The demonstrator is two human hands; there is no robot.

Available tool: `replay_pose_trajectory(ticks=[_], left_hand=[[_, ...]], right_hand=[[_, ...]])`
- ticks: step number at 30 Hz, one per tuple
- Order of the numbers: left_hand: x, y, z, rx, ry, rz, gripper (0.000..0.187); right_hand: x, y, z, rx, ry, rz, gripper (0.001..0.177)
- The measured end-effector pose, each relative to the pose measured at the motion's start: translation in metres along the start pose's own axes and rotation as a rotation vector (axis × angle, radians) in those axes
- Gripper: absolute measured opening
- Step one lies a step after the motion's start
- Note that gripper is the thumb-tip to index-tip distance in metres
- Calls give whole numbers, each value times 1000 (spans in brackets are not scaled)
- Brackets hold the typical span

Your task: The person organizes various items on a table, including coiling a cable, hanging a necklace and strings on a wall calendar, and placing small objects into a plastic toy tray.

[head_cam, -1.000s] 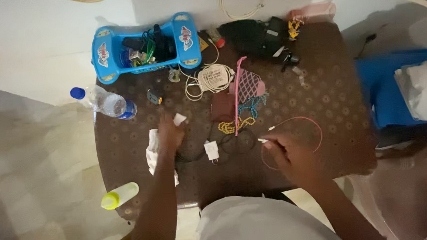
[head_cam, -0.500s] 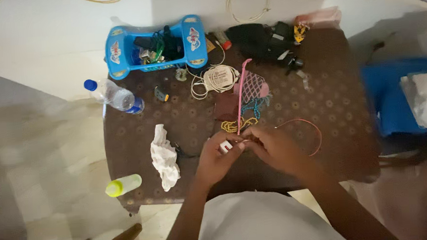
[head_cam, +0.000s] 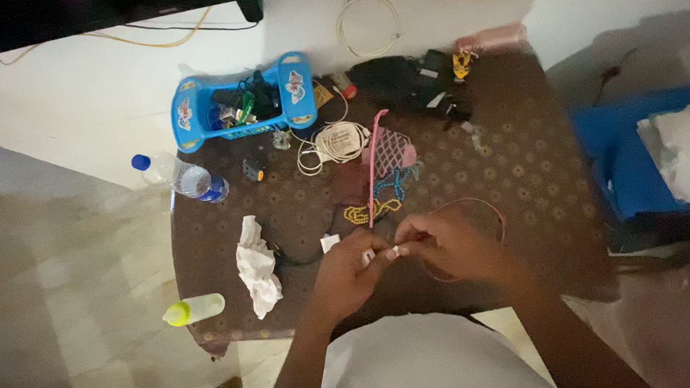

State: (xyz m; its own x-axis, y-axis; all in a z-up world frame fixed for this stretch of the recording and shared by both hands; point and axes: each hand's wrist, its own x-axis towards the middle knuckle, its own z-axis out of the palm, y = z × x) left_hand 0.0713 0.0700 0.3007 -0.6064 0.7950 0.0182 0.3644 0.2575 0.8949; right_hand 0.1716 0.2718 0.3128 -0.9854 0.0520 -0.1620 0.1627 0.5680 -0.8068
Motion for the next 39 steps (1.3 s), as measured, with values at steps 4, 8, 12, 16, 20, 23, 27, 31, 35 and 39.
replay_pose_trajectory(ticks=[4, 8, 12, 16, 20, 23, 27, 31, 35, 39], left_hand=[[-3, 10, 9, -126, -27, -308, 28], [-7, 24, 12, 99, 67, -124, 67], [-11, 32, 25, 162, 108, 62, 67], [-12, 40, 34, 148, 77, -52, 67], [-13, 45, 43, 131, 174, -18, 59], [-11, 50, 56, 35, 193, -99, 57], [-12, 67, 70, -9, 170, -224, 54], [-14, 82, 63, -161, 131, -154, 67], [-19, 91, 48, -164, -89, -223, 71], [-23, 89, 43, 48, -55, -64, 69]], right_hand=[[-15, 3, -7, 206, 77, -28, 19], [-27, -4, -10, 468, -64, 242, 24], [-26, -17, -10, 76, 12, 63, 26], [-33, -26, -19, -11, 100, -113, 26], [-37, -30, -13, -60, 151, -137, 23], [-31, -31, -20, -108, 132, -162, 22], [-33, -38, -51, -172, -48, 55, 22], [-43, -35, -70, 129, -137, 86, 20], [-49, -28, -74, -43, -114, -235, 18], [-57, -29, -80, 28, -87, 19, 17]])
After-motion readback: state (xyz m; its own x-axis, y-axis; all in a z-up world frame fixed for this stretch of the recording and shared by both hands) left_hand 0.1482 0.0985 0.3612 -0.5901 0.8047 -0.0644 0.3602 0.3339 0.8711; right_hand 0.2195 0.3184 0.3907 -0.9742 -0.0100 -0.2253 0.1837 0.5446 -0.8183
